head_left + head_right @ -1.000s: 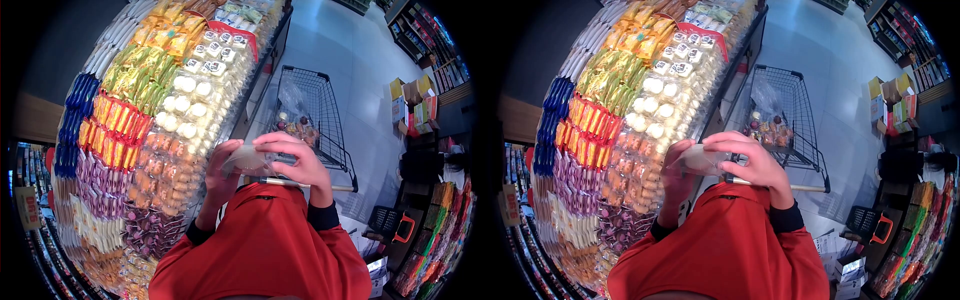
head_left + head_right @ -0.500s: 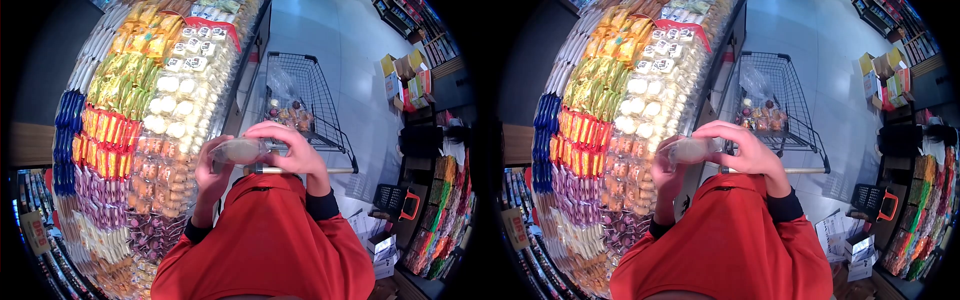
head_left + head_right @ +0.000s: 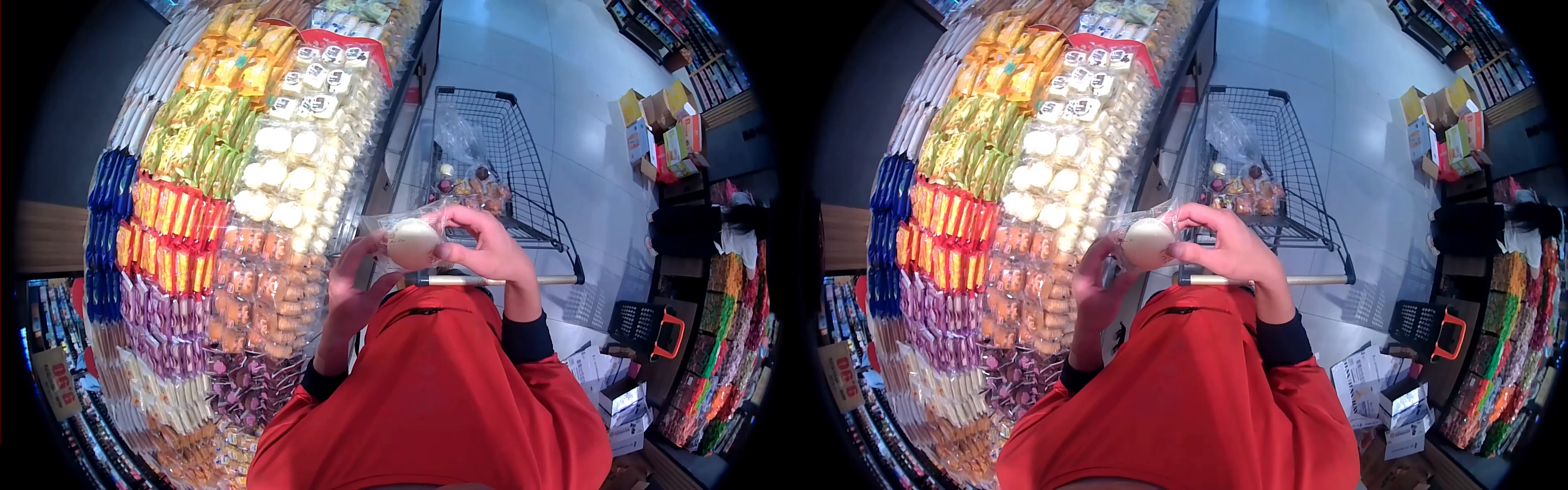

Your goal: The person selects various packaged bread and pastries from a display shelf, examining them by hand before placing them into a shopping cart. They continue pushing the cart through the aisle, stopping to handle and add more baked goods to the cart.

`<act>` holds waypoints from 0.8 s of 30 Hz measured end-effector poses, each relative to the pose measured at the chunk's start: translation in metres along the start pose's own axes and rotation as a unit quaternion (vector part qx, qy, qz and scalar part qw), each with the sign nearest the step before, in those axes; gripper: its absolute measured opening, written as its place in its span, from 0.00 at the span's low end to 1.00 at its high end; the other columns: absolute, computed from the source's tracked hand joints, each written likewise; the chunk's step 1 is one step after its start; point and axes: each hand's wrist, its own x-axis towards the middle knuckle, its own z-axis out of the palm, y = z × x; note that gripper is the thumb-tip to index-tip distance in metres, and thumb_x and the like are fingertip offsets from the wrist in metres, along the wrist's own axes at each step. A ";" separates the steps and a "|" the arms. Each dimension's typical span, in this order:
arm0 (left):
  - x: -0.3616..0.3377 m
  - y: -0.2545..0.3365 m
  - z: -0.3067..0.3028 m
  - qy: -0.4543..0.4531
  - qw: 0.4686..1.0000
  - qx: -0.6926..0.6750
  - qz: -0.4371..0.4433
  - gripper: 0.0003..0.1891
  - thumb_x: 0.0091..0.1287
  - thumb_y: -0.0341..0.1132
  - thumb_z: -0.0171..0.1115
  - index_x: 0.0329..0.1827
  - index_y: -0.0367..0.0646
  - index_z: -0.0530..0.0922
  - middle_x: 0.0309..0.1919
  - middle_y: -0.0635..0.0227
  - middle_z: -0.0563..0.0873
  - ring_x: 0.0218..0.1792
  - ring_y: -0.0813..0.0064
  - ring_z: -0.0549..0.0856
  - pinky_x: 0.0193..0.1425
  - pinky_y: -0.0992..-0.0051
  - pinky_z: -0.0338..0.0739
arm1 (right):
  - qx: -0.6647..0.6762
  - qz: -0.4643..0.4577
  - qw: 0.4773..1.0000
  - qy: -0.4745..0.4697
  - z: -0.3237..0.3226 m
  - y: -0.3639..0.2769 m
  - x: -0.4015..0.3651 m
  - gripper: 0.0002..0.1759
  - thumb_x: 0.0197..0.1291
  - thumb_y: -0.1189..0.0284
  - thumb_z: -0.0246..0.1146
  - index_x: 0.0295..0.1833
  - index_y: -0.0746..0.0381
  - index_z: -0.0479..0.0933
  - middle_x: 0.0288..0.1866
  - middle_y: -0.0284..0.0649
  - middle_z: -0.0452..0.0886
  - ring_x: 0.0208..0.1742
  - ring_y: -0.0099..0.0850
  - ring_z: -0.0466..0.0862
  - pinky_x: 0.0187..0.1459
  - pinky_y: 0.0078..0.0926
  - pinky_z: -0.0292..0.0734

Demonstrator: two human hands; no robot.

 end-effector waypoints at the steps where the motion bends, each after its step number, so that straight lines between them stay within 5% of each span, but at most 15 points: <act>1: 0.000 0.000 0.001 0.001 1.000 -0.006 0.006 0.30 0.57 0.28 0.79 0.64 0.39 0.79 0.54 0.61 0.86 0.54 0.65 0.86 0.60 0.67 0.80 | -0.003 -0.001 1.000 -0.002 -0.001 0.000 -0.001 0.22 0.61 0.70 0.72 0.59 0.66 0.79 0.56 0.38 0.85 0.56 0.27 0.82 0.63 0.28 0.75; 5: 0.000 -0.004 0.001 -0.004 0.999 -0.030 0.021 0.30 0.58 0.27 0.78 0.65 0.40 0.79 0.55 0.63 0.86 0.55 0.68 0.85 0.61 0.69 0.79 | -0.016 0.006 1.000 0.005 -0.002 0.004 -0.001 0.22 0.62 0.68 0.73 0.58 0.66 0.80 0.54 0.38 0.86 0.56 0.27 0.82 0.63 0.28 0.76; 7: -0.001 -0.009 -0.003 -0.029 0.992 -0.025 -0.123 0.29 0.60 0.25 0.75 0.66 0.38 0.78 0.56 0.64 0.85 0.58 0.71 0.83 0.64 0.70 0.77 | -0.026 0.004 1.000 0.003 -0.004 0.010 0.000 0.22 0.62 0.66 0.74 0.58 0.65 0.80 0.53 0.38 0.86 0.56 0.28 0.84 0.62 0.29 0.77; 19: 0.002 -0.018 0.016 -0.019 0.995 -0.077 -0.067 0.31 0.66 0.23 0.70 0.73 0.32 0.69 0.64 0.57 0.78 0.66 0.66 0.77 0.74 0.66 0.68 | -0.072 -0.034 0.995 0.061 -0.012 0.001 -0.015 0.20 0.65 0.58 0.72 0.47 0.66 0.81 0.39 0.38 0.88 0.41 0.25 0.85 0.46 0.27 0.78; 24: 0.007 -0.017 0.027 -0.050 0.995 -0.064 -0.058 0.31 0.65 0.26 0.72 0.71 0.33 0.71 0.64 0.59 0.79 0.66 0.65 0.78 0.74 0.65 0.69 | -0.029 0.042 0.994 0.093 -0.017 0.020 -0.024 0.20 0.68 0.56 0.70 0.39 0.65 0.80 0.27 0.30 0.82 0.31 0.17 0.74 0.34 0.23 0.70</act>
